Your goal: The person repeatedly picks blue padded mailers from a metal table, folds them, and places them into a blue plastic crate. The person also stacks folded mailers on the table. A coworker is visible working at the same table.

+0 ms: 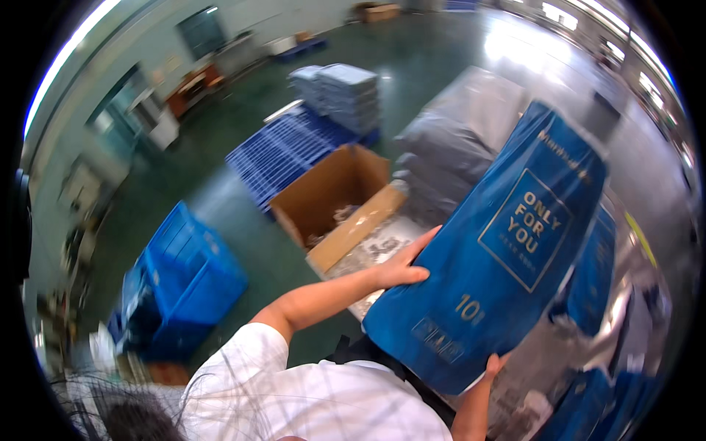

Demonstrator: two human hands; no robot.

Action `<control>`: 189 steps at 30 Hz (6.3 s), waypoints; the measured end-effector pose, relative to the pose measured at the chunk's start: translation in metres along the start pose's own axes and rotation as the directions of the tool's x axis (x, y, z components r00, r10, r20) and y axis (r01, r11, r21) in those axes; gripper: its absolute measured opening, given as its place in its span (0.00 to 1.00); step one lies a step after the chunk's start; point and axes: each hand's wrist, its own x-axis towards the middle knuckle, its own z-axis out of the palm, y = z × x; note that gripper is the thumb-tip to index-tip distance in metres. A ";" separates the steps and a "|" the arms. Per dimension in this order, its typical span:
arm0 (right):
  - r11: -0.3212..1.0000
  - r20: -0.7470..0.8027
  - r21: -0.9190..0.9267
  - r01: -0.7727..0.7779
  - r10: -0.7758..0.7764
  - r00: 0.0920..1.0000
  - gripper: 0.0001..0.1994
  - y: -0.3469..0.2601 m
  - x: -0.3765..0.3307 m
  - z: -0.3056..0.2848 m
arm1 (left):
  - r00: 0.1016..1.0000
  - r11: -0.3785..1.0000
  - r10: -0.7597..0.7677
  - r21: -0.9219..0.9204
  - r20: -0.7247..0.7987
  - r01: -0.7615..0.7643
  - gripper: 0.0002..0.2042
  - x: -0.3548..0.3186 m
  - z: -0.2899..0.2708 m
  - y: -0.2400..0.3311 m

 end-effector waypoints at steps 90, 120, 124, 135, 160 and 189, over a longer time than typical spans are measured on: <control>0.975 -0.831 -0.017 0.223 -0.138 0.538 0.19 -0.277 -0.043 -0.141 | 0.456 0.423 -0.578 -0.229 0.677 0.877 0.29 0.210 0.327 -0.104; 0.916 -0.390 0.170 -0.363 0.401 0.829 0.10 -0.051 -0.111 0.049 | 0.673 0.595 -0.729 -0.372 0.124 0.713 0.26 0.077 0.081 -0.046; 0.956 -0.399 0.205 -0.211 0.279 0.873 0.17 -0.071 -0.054 0.072 | 0.650 0.575 -0.748 -0.358 0.134 0.735 0.26 0.079 0.091 -0.043; 0.993 -0.448 -0.048 -0.109 0.076 0.891 0.18 -0.045 -0.072 0.051 | 0.647 0.576 -0.750 -0.346 0.136 0.741 0.26 0.074 0.085 -0.058; 0.953 -0.544 0.119 -0.280 0.299 0.784 0.17 -0.033 -0.086 0.038 | 0.705 0.636 -0.678 -0.314 0.210 0.705 0.35 0.064 0.075 -0.081; 0.843 0.248 -0.065 -0.533 0.531 0.810 0.36 0.057 -0.067 0.151 | 0.970 0.533 0.227 0.845 -0.092 -0.045 0.47 -0.257 -0.029 0.122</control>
